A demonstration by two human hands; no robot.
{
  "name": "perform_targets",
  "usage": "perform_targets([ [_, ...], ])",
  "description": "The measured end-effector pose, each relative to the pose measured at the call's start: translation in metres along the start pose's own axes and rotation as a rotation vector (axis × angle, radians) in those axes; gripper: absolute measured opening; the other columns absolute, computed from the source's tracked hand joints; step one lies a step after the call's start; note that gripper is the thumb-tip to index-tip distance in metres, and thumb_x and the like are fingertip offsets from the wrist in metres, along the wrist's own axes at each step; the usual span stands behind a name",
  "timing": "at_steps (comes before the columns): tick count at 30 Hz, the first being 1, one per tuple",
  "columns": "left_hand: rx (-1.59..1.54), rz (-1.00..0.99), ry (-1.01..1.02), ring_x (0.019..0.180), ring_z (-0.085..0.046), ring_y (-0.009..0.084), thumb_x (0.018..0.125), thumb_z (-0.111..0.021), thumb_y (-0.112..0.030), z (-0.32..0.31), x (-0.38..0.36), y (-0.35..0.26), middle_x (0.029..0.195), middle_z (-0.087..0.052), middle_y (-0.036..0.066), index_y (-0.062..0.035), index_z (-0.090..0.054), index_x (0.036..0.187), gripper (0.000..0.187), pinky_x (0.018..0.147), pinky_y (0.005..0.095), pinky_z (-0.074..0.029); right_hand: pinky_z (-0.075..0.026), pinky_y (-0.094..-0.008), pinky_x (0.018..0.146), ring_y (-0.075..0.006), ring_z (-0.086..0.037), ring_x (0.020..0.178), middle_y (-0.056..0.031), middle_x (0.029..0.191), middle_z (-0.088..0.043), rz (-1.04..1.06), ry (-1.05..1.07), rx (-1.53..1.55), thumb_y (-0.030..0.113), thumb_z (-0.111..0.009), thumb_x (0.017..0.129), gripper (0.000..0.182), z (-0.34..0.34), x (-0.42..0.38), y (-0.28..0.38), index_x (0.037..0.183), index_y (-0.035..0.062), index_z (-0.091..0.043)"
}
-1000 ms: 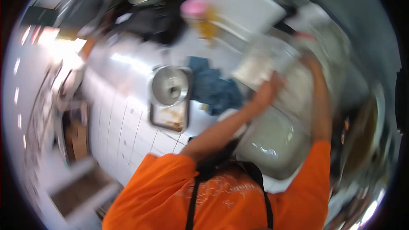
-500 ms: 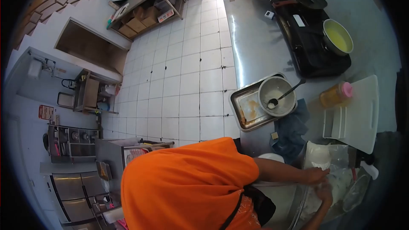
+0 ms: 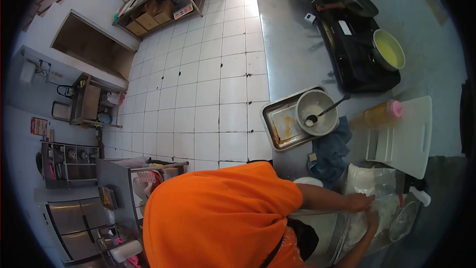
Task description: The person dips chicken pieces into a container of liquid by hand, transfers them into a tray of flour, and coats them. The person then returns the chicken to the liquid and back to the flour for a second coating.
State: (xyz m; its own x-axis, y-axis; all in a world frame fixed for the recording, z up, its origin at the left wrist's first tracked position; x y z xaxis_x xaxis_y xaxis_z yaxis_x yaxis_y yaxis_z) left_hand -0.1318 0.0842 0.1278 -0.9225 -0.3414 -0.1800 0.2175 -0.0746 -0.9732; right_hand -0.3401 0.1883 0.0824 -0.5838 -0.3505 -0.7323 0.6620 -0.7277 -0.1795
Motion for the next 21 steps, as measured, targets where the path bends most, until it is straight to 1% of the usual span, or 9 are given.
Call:
perform_targets([
  [2,0.037,-0.080,-0.106,0.102,-0.061,0.0399,0.098,-0.047,-0.039,-0.029,0.027,0.034,0.109,-0.064,0.025,0.0000,-0.040,0.137,0.056,0.090,0.0503,-0.045,-0.033,-0.0428,0.112,-0.0335,-0.036,0.139,-0.0199,0.150,-0.038,0.304,-0.008,-0.044,0.044,-0.060,0.087,0.077,-0.031,-0.004,0.002,0.149,0.0080,-0.032],
  [3,-0.148,-0.091,-0.106,0.103,-0.061,0.0355,0.100,-0.042,-0.038,-0.055,0.052,0.068,0.112,-0.065,0.020,-0.0013,-0.051,0.129,0.047,0.092,0.0496,-0.045,-0.036,-0.0430,0.110,-0.0316,-0.041,0.136,-0.0180,0.149,-0.040,0.623,-0.431,-0.042,0.040,-0.053,0.093,0.069,-0.071,0.024,0.000,0.150,0.0093,-0.030],
  [8,0.073,-0.199,0.007,0.102,-0.063,0.0374,0.098,-0.042,-0.019,-0.035,0.037,0.043,0.117,-0.061,0.024,-0.0017,-0.049,0.131,0.038,0.090,0.0452,-0.049,-0.051,-0.0464,0.084,-0.0364,-0.065,0.093,-0.0180,0.103,-0.068,0.270,-0.579,-0.105,0.038,-0.067,0.082,0.061,-0.076,0.009,0.000,0.133,0.0092,-0.051],
  [10,0.489,-0.458,-0.156,0.094,-0.063,0.0426,0.098,-0.047,-0.025,-0.040,0.045,0.052,0.104,-0.064,0.027,0.0014,-0.048,0.127,0.039,0.085,0.0506,-0.048,-0.050,-0.0430,0.087,-0.0315,-0.064,0.104,-0.0163,0.114,-0.065,0.117,-0.273,-0.121,0.048,-0.078,0.067,0.068,-0.037,-0.032,0.009,0.117,0.0047,-0.062],
  [11,0.145,-0.052,-0.103,0.088,-0.062,0.0475,0.100,-0.047,-0.031,-0.027,0.032,0.026,0.094,-0.064,0.030,-0.0004,-0.049,0.126,0.040,0.079,0.0549,-0.047,-0.049,-0.0432,0.091,-0.0341,-0.062,0.108,-0.0179,0.121,-0.062,0.049,-0.195,0.091,0.053,-0.080,0.062,0.079,-0.029,-0.031,-0.010,0.121,0.0045,-0.060],
  [12,0.221,-0.192,-0.251,0.082,-0.060,0.0506,0.100,-0.050,-0.035,-0.030,0.037,0.029,0.084,-0.062,0.031,-0.0015,-0.050,0.119,0.038,0.072,0.0544,-0.046,-0.044,-0.0426,0.099,-0.0353,-0.058,0.116,-0.0203,0.127,-0.059,-0.012,-0.157,0.341,0.059,-0.077,0.063,0.089,-0.021,-0.037,-0.028,0.130,0.0038,-0.056],
  [17,0.109,-0.214,-0.213,0.073,-0.057,0.0517,0.099,-0.053,-0.031,-0.019,0.022,-0.004,0.076,-0.060,0.029,-0.0027,-0.044,0.097,0.030,0.060,0.0541,-0.041,-0.034,-0.0382,0.110,-0.0351,-0.041,0.136,-0.0268,0.144,-0.043,-0.166,-0.260,0.605,0.070,-0.068,0.066,0.108,-0.027,-0.015,-0.093,0.142,-0.0018,-0.041],
  [19,0.114,-0.216,-0.201,0.072,-0.057,0.0511,0.100,-0.053,-0.031,-0.019,0.023,-0.004,0.074,-0.059,0.028,-0.0027,-0.043,0.097,0.030,0.059,0.0525,-0.041,-0.032,-0.0375,0.111,-0.0352,-0.038,0.138,-0.0249,0.147,-0.040,-0.045,-0.054,0.503,0.069,-0.066,0.070,0.099,-0.056,0.004,-0.084,0.139,-0.0003,-0.048],
  [21,0.114,-0.212,-0.199,0.070,-0.057,0.0504,0.100,-0.054,-0.030,-0.021,0.023,-0.001,0.072,-0.058,0.027,-0.0026,-0.043,0.097,0.030,0.059,0.0508,-0.042,-0.038,-0.0385,0.106,-0.0346,-0.047,0.131,-0.0225,0.138,-0.052,-0.147,-0.394,0.334,0.056,-0.069,0.074,0.074,-0.069,-0.003,-0.053,0.126,0.0036,-0.062],
])
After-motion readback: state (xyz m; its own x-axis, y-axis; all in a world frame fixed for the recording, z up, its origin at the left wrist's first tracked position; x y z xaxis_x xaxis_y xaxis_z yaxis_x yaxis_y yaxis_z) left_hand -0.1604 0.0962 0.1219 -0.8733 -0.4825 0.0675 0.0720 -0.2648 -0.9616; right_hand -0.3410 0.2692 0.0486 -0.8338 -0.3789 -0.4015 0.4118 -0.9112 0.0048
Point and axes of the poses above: each hand's wrist, its own x-axis towards the middle knuckle, its own z-axis out of the back of the hand, y = z × x, the point moved 4 cm from there along x, towards the middle knuckle
